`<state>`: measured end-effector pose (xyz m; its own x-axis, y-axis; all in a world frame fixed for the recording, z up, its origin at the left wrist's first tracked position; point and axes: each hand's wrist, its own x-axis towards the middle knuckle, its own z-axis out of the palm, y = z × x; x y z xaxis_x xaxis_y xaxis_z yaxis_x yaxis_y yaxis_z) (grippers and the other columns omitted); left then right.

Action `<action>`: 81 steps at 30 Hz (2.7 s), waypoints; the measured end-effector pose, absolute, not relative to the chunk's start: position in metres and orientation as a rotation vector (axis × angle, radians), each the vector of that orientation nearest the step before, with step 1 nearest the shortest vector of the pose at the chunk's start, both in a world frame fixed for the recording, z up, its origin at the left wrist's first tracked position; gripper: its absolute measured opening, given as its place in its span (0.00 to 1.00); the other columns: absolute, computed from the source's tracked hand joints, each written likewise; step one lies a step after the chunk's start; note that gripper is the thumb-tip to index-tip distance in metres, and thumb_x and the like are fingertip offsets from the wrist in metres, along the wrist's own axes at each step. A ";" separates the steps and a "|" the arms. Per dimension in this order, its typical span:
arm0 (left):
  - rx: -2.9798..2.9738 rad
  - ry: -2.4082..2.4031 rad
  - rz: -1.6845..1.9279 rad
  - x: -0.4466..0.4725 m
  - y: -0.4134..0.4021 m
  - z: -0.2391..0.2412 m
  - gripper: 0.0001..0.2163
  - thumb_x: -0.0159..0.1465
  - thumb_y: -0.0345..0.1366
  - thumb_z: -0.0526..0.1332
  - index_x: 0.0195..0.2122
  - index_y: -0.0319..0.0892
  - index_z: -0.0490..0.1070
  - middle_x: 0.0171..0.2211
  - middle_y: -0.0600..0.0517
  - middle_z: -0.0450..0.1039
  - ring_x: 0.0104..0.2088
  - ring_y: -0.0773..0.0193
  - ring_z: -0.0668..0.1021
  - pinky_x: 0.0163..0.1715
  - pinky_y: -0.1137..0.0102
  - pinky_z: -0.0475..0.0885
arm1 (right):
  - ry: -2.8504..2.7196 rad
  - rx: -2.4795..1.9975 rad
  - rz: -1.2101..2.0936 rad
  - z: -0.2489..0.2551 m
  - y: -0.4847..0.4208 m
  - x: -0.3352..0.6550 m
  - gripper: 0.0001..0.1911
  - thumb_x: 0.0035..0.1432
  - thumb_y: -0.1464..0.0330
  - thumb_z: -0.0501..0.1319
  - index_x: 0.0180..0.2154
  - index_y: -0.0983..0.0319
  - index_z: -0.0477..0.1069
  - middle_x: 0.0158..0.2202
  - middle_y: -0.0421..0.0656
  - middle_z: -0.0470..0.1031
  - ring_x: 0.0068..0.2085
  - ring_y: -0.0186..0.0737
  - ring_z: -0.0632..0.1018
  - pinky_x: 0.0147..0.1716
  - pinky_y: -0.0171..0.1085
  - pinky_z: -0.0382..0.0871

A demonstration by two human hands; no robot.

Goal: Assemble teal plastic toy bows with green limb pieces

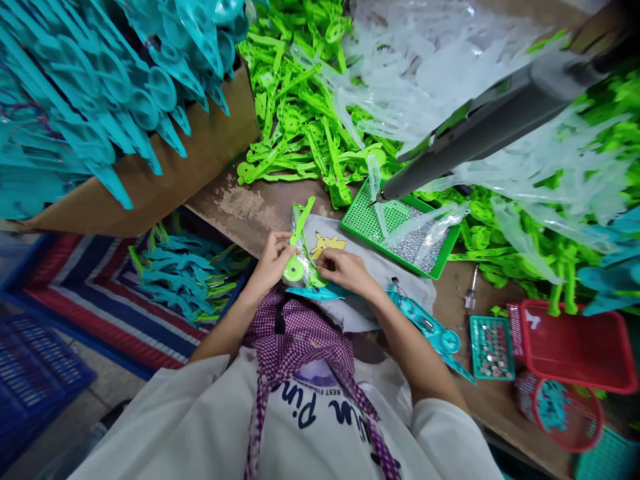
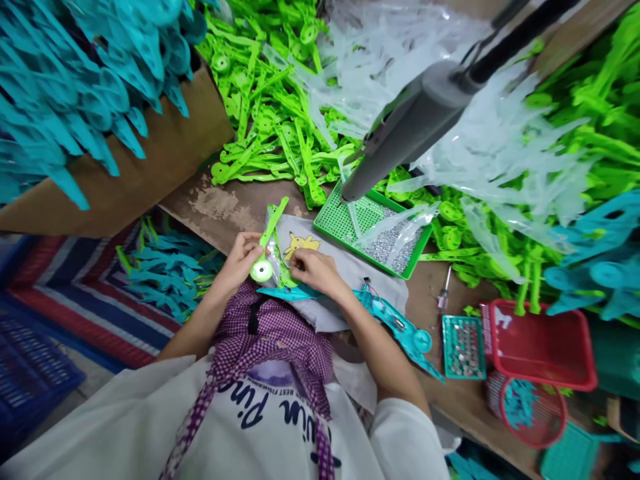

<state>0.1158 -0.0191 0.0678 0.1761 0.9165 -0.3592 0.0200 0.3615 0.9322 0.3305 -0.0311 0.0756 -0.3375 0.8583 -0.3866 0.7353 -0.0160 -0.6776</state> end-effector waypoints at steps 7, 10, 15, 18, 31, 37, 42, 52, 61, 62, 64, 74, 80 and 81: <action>0.921 1.032 0.700 0.116 -0.026 0.070 0.21 0.60 0.40 0.70 0.53 0.44 0.70 0.36 0.51 0.76 0.36 0.61 0.81 0.38 0.65 0.79 | -2.110 -1.721 1.249 0.074 -0.032 0.331 0.04 0.55 0.70 0.61 0.36 0.58 0.72 0.40 0.43 0.79 0.41 0.43 0.75 0.36 0.36 0.58; 1.098 1.033 0.618 0.120 -0.033 0.073 0.17 0.61 0.37 0.67 0.51 0.42 0.71 0.34 0.51 0.75 0.36 0.62 0.79 0.37 0.67 0.76 | -2.089 -1.713 1.258 0.073 -0.033 0.332 0.04 0.56 0.70 0.60 0.35 0.59 0.72 0.39 0.43 0.79 0.40 0.42 0.75 0.35 0.35 0.57; 1.423 1.121 0.403 0.126 -0.035 0.089 0.12 0.70 0.38 0.55 0.52 0.44 0.71 0.34 0.53 0.73 0.35 0.62 0.76 0.37 0.68 0.71 | -2.079 -1.691 1.252 0.072 -0.033 0.332 0.01 0.56 0.70 0.60 0.32 0.59 0.71 0.34 0.40 0.78 0.35 0.37 0.73 0.33 0.34 0.56; 1.522 1.128 0.330 0.125 -0.031 0.096 0.13 0.71 0.40 0.54 0.53 0.44 0.70 0.33 0.54 0.73 0.34 0.63 0.76 0.37 0.68 0.70 | -2.062 -1.705 1.264 0.072 -0.033 0.331 0.02 0.56 0.70 0.60 0.33 0.59 0.71 0.35 0.40 0.78 0.35 0.37 0.73 0.33 0.34 0.56; 1.714 1.037 0.109 0.120 0.004 0.096 0.11 0.69 0.39 0.58 0.50 0.43 0.68 0.25 0.58 0.66 0.28 0.64 0.73 0.33 0.69 0.67 | -2.070 -1.733 1.268 0.072 -0.032 0.331 0.03 0.57 0.67 0.63 0.35 0.59 0.72 0.36 0.41 0.79 0.36 0.38 0.73 0.34 0.34 0.55; 2.069 1.178 0.265 0.118 -0.003 0.092 0.16 0.69 0.42 0.61 0.57 0.46 0.71 0.52 0.44 0.69 0.54 0.51 0.74 0.56 0.54 0.69 | -2.064 -1.707 1.260 0.070 -0.033 0.332 0.02 0.57 0.68 0.62 0.34 0.59 0.72 0.36 0.40 0.79 0.36 0.37 0.73 0.34 0.34 0.55; 2.307 0.929 0.086 0.117 0.011 0.082 0.10 0.72 0.41 0.57 0.47 0.50 0.77 0.70 0.47 0.55 0.71 0.43 0.56 0.65 0.36 0.51 | -2.071 -1.724 1.262 0.070 -0.033 0.331 0.01 0.57 0.69 0.62 0.34 0.59 0.72 0.35 0.40 0.79 0.35 0.37 0.73 0.34 0.34 0.55; 2.290 0.812 0.058 0.117 0.028 0.084 0.10 0.73 0.39 0.55 0.45 0.48 0.77 0.68 0.46 0.56 0.74 0.45 0.49 0.65 0.35 0.22 | -2.074 -1.712 1.217 0.068 -0.034 0.333 0.03 0.56 0.70 0.61 0.35 0.59 0.72 0.37 0.41 0.80 0.37 0.39 0.74 0.34 0.34 0.56; 2.245 0.915 0.105 0.117 0.012 0.069 0.11 0.74 0.40 0.54 0.47 0.49 0.76 0.69 0.47 0.50 0.73 0.40 0.49 0.63 0.28 0.26 | -2.075 -1.744 1.254 0.071 -0.032 0.332 0.04 0.55 0.70 0.61 0.35 0.59 0.73 0.36 0.41 0.80 0.37 0.39 0.74 0.33 0.34 0.56; 2.253 0.922 0.099 0.117 0.012 0.068 0.11 0.74 0.40 0.54 0.47 0.48 0.76 0.69 0.46 0.50 0.73 0.40 0.49 0.63 0.28 0.27 | -2.072 -1.744 1.254 0.072 -0.033 0.332 0.04 0.55 0.70 0.61 0.35 0.59 0.73 0.36 0.41 0.80 0.37 0.39 0.74 0.33 0.34 0.56; 2.265 0.927 0.090 0.116 0.012 0.069 0.11 0.74 0.40 0.54 0.47 0.47 0.76 0.69 0.45 0.50 0.73 0.39 0.50 0.63 0.28 0.28 | -2.067 -1.741 1.254 0.072 -0.033 0.332 0.03 0.55 0.69 0.62 0.34 0.59 0.73 0.36 0.41 0.79 0.36 0.39 0.74 0.34 0.34 0.57; 2.284 0.884 0.047 0.112 0.020 0.075 0.12 0.74 0.41 0.53 0.45 0.47 0.77 0.66 0.44 0.56 0.72 0.42 0.55 0.66 0.36 0.44 | -2.054 -1.726 1.280 0.074 -0.032 0.331 0.04 0.55 0.67 0.64 0.34 0.60 0.73 0.35 0.40 0.79 0.35 0.37 0.73 0.34 0.34 0.57; 2.250 0.930 0.032 0.111 0.023 0.076 0.13 0.73 0.45 0.56 0.54 0.49 0.73 0.70 0.42 0.52 0.70 0.41 0.58 0.65 0.34 0.44 | -2.079 -1.734 1.275 0.074 -0.033 0.332 0.04 0.56 0.69 0.63 0.35 0.59 0.73 0.37 0.40 0.79 0.37 0.38 0.74 0.34 0.34 0.56; 2.243 0.945 0.043 0.110 0.023 0.077 0.15 0.72 0.46 0.57 0.56 0.50 0.71 0.70 0.41 0.52 0.70 0.41 0.59 0.65 0.35 0.43 | -2.084 -1.734 1.265 0.073 -0.033 0.332 0.04 0.56 0.69 0.62 0.36 0.59 0.73 0.37 0.40 0.79 0.38 0.38 0.74 0.34 0.34 0.56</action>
